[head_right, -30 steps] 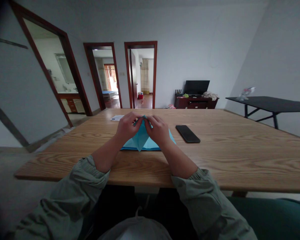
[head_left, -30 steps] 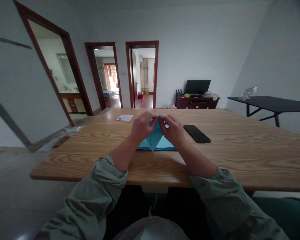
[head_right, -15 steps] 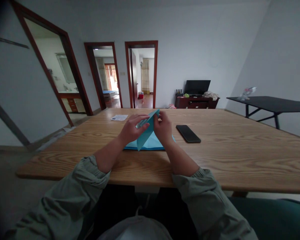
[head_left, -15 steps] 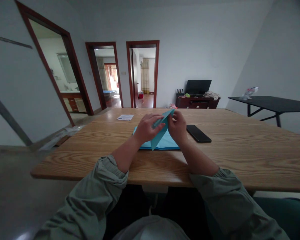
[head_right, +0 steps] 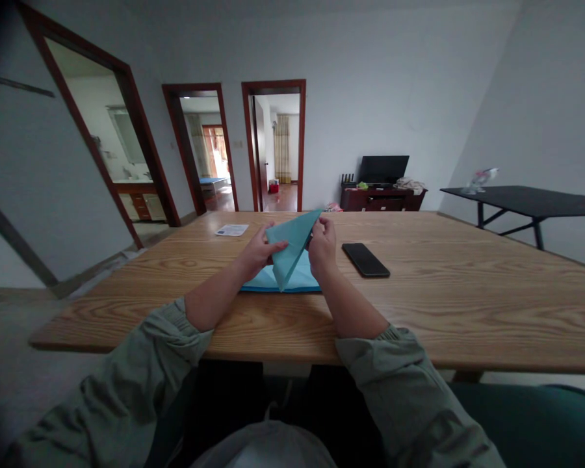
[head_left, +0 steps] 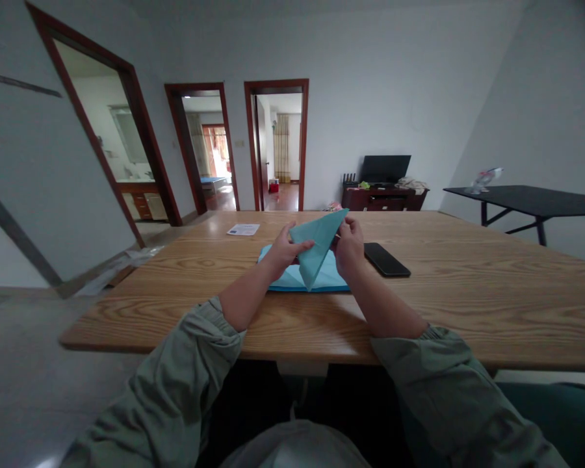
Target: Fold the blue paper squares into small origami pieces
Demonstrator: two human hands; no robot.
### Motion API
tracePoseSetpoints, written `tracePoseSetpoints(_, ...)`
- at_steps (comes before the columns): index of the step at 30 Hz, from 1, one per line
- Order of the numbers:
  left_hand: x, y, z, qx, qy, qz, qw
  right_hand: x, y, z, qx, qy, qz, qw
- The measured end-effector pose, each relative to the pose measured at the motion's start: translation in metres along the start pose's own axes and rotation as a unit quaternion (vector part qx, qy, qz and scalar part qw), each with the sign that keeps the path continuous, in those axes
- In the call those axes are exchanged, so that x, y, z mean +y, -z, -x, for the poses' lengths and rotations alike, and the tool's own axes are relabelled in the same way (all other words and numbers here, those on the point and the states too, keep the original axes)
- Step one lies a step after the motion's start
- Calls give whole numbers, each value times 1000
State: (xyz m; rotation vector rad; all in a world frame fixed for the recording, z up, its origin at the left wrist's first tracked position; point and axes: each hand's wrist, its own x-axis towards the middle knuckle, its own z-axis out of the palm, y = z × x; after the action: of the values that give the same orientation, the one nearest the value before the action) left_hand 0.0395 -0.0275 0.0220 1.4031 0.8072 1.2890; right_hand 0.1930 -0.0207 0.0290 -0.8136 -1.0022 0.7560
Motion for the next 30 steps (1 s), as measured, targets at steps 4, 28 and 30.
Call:
tracePoseSetpoints(4,2,3,0,15,-19,-10,1000,-3,-4,8,-92,-57,-48,993)
tracePoseSetpoints(28,-6,23,-7,-126,58,-82,987,9,11,-9,-13,-61,-73,995)
tracePoseSetpoints(30,-6,30,-10,-123,59,-70,988,8,15,-12,7,-65,-60,996)
